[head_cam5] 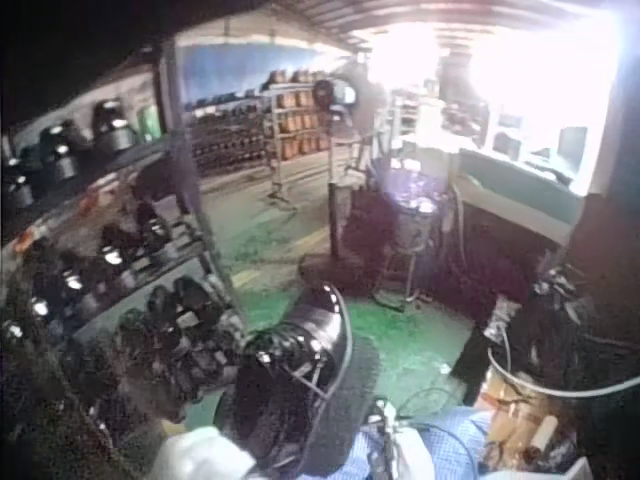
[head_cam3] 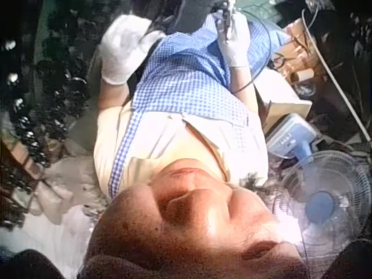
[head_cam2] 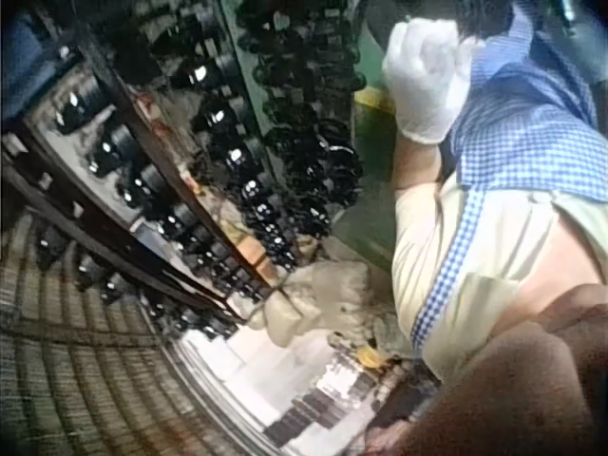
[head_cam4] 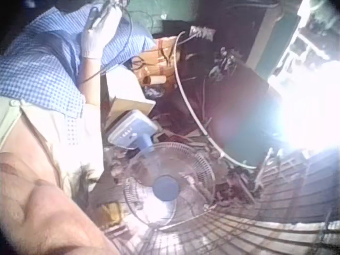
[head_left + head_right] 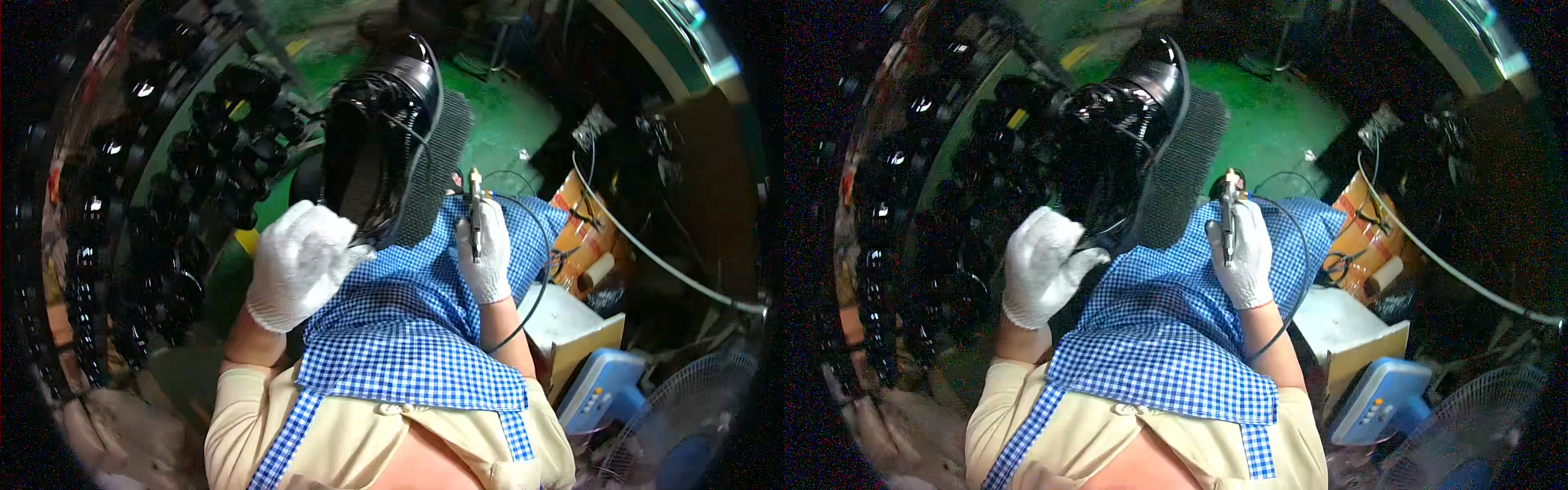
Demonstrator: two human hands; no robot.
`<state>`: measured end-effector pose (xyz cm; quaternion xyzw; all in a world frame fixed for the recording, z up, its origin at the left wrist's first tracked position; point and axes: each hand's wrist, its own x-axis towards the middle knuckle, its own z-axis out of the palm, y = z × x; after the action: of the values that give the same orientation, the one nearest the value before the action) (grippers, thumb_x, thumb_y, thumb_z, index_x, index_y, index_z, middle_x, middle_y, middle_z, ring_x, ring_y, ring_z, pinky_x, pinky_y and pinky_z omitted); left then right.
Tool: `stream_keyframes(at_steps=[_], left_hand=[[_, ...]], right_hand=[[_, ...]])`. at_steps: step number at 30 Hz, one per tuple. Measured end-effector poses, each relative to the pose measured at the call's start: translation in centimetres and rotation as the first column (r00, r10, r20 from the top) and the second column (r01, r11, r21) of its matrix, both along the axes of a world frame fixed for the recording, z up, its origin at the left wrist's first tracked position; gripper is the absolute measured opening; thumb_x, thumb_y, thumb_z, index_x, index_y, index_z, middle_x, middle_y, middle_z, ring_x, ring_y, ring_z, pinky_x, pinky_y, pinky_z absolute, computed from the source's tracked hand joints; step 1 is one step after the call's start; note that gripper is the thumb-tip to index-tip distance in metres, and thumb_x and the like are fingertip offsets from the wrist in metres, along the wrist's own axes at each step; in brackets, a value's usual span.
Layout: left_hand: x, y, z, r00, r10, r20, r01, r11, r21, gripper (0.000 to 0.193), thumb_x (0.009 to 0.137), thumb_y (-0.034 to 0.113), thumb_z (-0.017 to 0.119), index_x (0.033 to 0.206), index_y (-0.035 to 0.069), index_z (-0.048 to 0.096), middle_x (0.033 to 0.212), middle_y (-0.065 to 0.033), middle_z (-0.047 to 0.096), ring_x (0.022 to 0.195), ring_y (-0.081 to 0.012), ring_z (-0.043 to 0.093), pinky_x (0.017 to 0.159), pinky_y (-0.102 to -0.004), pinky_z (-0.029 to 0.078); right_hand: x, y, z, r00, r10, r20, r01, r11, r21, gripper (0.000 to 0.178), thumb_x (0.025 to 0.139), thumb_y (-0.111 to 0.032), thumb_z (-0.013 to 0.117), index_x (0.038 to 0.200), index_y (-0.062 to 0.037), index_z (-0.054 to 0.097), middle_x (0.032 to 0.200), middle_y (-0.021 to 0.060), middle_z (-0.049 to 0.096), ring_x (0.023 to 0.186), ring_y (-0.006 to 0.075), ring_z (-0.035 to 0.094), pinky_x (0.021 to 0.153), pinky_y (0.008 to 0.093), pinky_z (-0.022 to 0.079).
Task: Applying adhesive to the edge of a shoe sole using a hand-held applicator tool.
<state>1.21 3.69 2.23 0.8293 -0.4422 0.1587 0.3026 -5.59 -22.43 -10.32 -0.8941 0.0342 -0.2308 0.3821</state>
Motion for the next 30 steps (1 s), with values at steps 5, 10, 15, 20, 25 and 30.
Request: stream_keyframes(at_steps=[5,10,15,20,25,30], left_hand=[[-1.3,-1.8,0.2,0.987,-0.040,-0.154,0.087,0.944,0.319,0.027,0.079,0.009,0.084,0.099,0.007,0.066,0.082,-0.0098,0.062,0.072,-0.0320,0.059,0.064,-0.0431,0.049],[-2.5,-1.4,0.1,0.991,-0.027,-0.127,0.046,0.989,0.144,0.042,0.073,0.005,0.088,0.111,0.013,0.073,0.103,-0.0087,0.066,0.082,-0.0278,0.065,0.069,-0.0388,0.055],[-2.8,-0.4,0.4,0.996,-0.037,0.082,0.015,0.968,0.252,0.047,0.066,0.002,0.088,0.108,0.021,0.079,0.108,-0.0027,0.064,0.096,-0.0251,0.064,0.082,-0.0383,0.056],[-2.1,0.2,0.2,0.991,-0.105,0.088,0.083,0.971,0.224,0.048,0.061,-0.001,0.086,0.103,0.021,0.080,0.103,-0.0012,0.063,0.097,-0.0253,0.065,0.081,-0.0378,0.057],[-2.1,0.2,0.0,0.988,-0.129,0.089,0.108,0.972,0.207,0.048,0.061,-0.002,0.085,0.101,0.024,0.081,0.102,-0.0007,0.063,0.096,-0.0248,0.065,0.080,-0.0363,0.058],[-2.1,0.3,-0.3,0.994,-0.094,0.054,0.079,0.969,0.232,0.049,0.056,-0.001,0.084,0.098,0.024,0.081,0.102,-0.0007,0.063,0.096,-0.0262,0.065,0.081,-0.0379,0.058]], right_hand=[[-0.5,-0.3,-1.6,0.998,-0.052,-0.044,0.054,0.998,0.040,0.029,0.089,-0.017,0.075,0.113,-0.0028,0.068,0.104,0.0153,0.065,0.096,0.0353,0.065,0.084,0.0432,0.055],[2.8,2.0,-6.3,0.995,-0.053,-0.081,0.061,0.993,0.103,0.019,0.097,-0.018,0.071,0.105,-0.0013,0.067,0.093,0.0156,0.061,0.083,0.0350,0.065,0.071,0.0418,0.053],[1.2,1.4,-6.5,0.969,0.090,-0.232,0.047,0.848,0.528,0.016,0.102,-0.016,0.068,0.107,-0.0016,0.066,0.086,0.0038,0.059,0.075,0.0145,0.057,0.067,0.0306,0.047],[-3.1,-1.4,-1.4,0.988,0.145,-0.053,-0.035,0.541,0.840,0.019,0.103,-0.020,0.067,0.107,-0.0019,0.066,0.086,0.0050,0.057,0.075,0.0158,0.053,0.069,0.0322,0.046],[-2.2,-0.8,0.8,0.982,0.186,-0.035,-0.068,0.521,0.851,0.017,0.103,-0.017,0.066,0.109,-0.0015,0.065,0.088,0.0072,0.058,0.076,0.0168,0.054,0.070,0.0318,0.046],[-0.7,-0.4,0.6,0.989,0.150,-0.005,-0.085,0.590,0.803,0.018,0.102,-0.017,0.068,0.111,-0.0011,0.064,0.085,0.0065,0.057,0.073,0.0153,0.053,0.067,0.0305,0.046]])
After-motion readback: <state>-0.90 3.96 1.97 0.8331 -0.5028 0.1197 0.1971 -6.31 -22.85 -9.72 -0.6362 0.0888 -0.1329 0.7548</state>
